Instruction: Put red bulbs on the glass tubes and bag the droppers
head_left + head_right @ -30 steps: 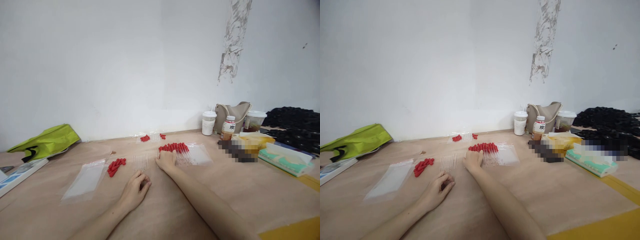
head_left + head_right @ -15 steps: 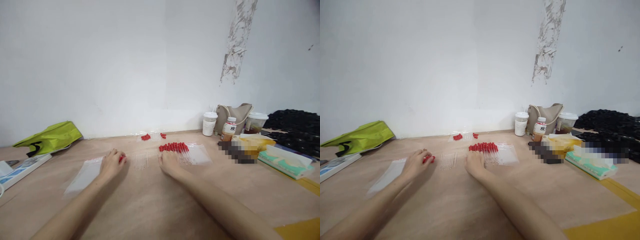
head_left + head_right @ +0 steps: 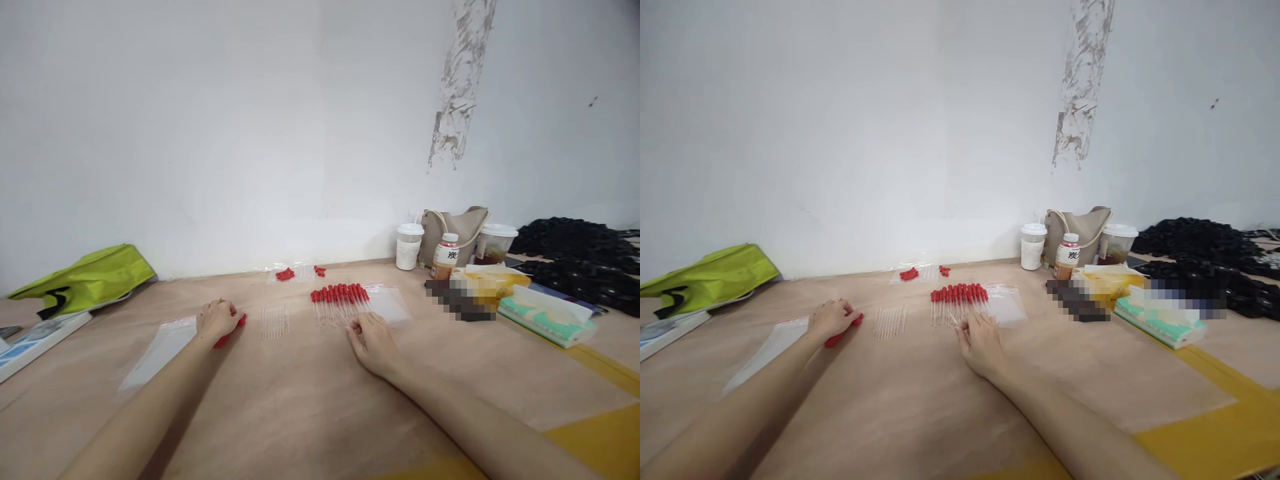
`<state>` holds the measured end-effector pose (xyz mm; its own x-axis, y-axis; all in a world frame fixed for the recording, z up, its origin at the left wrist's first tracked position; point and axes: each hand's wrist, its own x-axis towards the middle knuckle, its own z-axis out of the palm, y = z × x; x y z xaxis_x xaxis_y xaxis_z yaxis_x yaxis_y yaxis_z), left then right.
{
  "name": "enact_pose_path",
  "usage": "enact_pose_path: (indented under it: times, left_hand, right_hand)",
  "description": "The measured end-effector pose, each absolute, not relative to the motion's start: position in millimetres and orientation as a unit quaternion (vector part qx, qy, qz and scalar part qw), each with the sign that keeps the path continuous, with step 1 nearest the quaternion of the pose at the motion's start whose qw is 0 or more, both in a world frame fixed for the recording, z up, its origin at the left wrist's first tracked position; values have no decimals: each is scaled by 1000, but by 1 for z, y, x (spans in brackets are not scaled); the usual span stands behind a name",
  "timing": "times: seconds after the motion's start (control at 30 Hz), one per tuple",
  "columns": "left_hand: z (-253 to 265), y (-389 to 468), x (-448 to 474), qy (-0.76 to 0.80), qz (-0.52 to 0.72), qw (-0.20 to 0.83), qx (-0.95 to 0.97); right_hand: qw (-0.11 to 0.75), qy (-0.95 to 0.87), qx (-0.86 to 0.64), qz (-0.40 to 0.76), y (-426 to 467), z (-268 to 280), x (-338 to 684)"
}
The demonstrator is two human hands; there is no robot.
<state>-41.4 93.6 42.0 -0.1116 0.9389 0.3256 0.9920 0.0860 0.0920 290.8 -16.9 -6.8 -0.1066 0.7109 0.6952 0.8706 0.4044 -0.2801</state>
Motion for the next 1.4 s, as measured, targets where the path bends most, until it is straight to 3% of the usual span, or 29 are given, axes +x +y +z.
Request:
enact_pose_path:
  times: [0.57,0.67,0.83,1.0,1.2,1.4]
  left_hand:
    - [38,54,-22,-585,-235,125,-766]
    - [36,27,1,-488,-281,71,-824]
    - [14,-12,34,-366,-203,-54,-907]
    - [5,-14,40,-354,-255,-170,-884]
    - [8,-15,45,-379,-288,-209,-854]
    - [1,-18,52,-384,-348,-312,-797]
  right_hand:
    - [428,-725,-537,-49,-13,-12,294]
    - [441,-737,-512,-5,-14,-14,294]
    - [420,-782,-460,34,-17,-16,291]
    - [412,-790,-451,52,-18,-16,290]
    - [413,-809,-412,72,-24,-10,281]
    - [399,-823,-391,103,-32,-6,272]
